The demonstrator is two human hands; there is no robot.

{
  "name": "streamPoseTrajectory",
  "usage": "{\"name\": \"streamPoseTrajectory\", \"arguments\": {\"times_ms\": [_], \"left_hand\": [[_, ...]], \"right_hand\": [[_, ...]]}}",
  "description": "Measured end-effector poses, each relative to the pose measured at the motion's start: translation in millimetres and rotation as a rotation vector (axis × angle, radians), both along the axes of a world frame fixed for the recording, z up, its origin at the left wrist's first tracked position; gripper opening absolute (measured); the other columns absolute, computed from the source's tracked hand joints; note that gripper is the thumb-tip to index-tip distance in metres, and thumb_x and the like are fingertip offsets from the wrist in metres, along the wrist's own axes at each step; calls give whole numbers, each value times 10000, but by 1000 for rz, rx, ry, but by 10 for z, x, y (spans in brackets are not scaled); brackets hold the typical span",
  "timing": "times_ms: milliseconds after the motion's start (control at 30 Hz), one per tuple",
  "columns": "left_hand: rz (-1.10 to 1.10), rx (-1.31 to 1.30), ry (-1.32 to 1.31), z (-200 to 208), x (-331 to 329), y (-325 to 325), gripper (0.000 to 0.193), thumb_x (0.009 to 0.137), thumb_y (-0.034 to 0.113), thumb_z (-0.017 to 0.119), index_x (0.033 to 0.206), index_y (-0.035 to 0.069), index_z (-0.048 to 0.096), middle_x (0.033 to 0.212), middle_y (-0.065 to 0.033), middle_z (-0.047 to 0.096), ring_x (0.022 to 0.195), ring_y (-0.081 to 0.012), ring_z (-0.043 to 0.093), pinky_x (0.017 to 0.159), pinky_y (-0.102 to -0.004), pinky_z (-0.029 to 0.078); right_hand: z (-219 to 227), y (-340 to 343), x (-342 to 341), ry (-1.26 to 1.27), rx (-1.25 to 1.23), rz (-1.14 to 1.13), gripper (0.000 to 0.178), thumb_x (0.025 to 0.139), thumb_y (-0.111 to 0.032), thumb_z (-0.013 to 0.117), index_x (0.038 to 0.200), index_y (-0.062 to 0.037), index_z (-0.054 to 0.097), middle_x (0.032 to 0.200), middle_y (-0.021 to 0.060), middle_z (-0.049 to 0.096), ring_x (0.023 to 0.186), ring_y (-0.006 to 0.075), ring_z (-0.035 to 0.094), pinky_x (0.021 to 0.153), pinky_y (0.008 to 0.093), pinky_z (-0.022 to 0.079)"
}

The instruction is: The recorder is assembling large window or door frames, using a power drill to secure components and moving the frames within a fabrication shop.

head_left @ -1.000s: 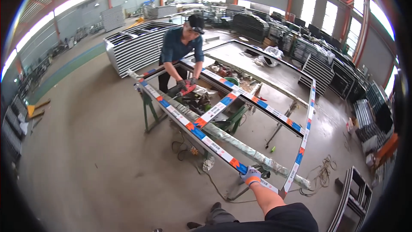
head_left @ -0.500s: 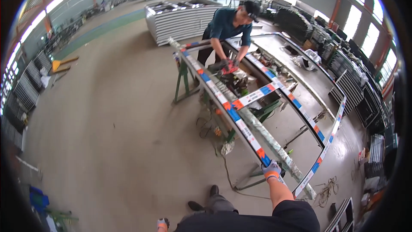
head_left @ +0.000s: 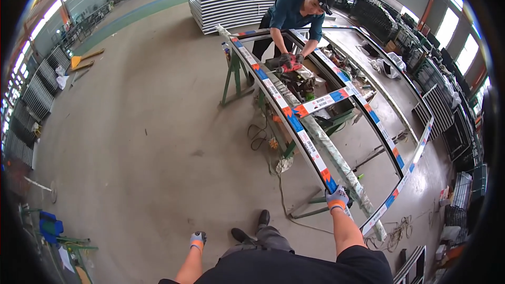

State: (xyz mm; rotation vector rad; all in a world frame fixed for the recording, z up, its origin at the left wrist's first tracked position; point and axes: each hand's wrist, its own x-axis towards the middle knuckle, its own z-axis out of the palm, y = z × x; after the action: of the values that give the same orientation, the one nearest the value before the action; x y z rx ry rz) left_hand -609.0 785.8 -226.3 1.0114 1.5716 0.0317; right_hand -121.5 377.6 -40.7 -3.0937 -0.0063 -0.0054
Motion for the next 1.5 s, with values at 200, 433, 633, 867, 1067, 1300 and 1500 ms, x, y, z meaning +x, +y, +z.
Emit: {"name": "streamPoseTrajectory", "arguments": {"times_ms": [200, 433, 633, 867, 1067, 1300, 1500], "left_hand": [[-54, -6, -19, -16, 36, -97, 120, 819, 168, 621, 842, 76, 693, 654, -69, 650, 489, -184, 589, 425, -314, 410], [16, -91, 27, -110, -234, -282, 46, 766, 91, 645, 740, 59, 666, 607, -68, 604, 481, -188, 561, 436, -312, 412], [32, -107, 1, -68, -206, -294, 53, 771, 90, 634, 726, 69, 650, 600, -61, 589, 494, -190, 568, 437, -318, 411], [-29, -53, -9, -167, -31, -164, 83, 779, 131, 651, 770, 54, 681, 641, -62, 633, 509, -183, 580, 466, -318, 438], [-66, -33, 7, -187, 130, -113, 79, 799, 133, 645, 820, 65, 679, 659, -96, 647, 466, -198, 566, 406, -314, 391], [-121, -30, 107, -228, 113, -142, 162, 782, 171, 646, 773, 20, 704, 666, -82, 672, 528, -185, 611, 478, -328, 447], [-15, -108, 17, -282, 9, -165, 143, 787, 163, 645, 784, 35, 707, 660, -87, 671, 523, -204, 615, 471, -340, 450]], "right_hand": [[9, -1, 9, 10, 27, -6, 562, 756, -529, 677, 1039, -46, 630, 1001, 164, 688, 927, 320, 678, 825, 396, 526], [2, 22, 34, 17, 21, -3, 536, 764, -517, 673, 1028, -51, 633, 967, 166, 694, 904, 325, 681, 795, 400, 532], [-28, -23, 29, -5, 16, 2, 540, 768, -509, 674, 1042, -47, 625, 974, 172, 694, 902, 331, 680, 795, 405, 533], [-67, -34, 48, 12, 7, 8, 563, 766, -511, 677, 1076, -45, 609, 985, 167, 691, 919, 327, 675, 806, 406, 529], [-46, -31, 39, 25, 3, -8, 554, 771, -514, 672, 1086, -62, 611, 1007, 152, 683, 944, 310, 671, 831, 391, 518], [17, -4, 34, 39, 26, 0, 549, 779, -508, 662, 1103, -68, 613, 1008, 147, 683, 939, 306, 672, 831, 391, 518], [22, 15, 43, 52, 27, 7, 546, 786, -504, 655, 1115, -70, 616, 1009, 148, 685, 935, 310, 676, 833, 395, 521]]}}
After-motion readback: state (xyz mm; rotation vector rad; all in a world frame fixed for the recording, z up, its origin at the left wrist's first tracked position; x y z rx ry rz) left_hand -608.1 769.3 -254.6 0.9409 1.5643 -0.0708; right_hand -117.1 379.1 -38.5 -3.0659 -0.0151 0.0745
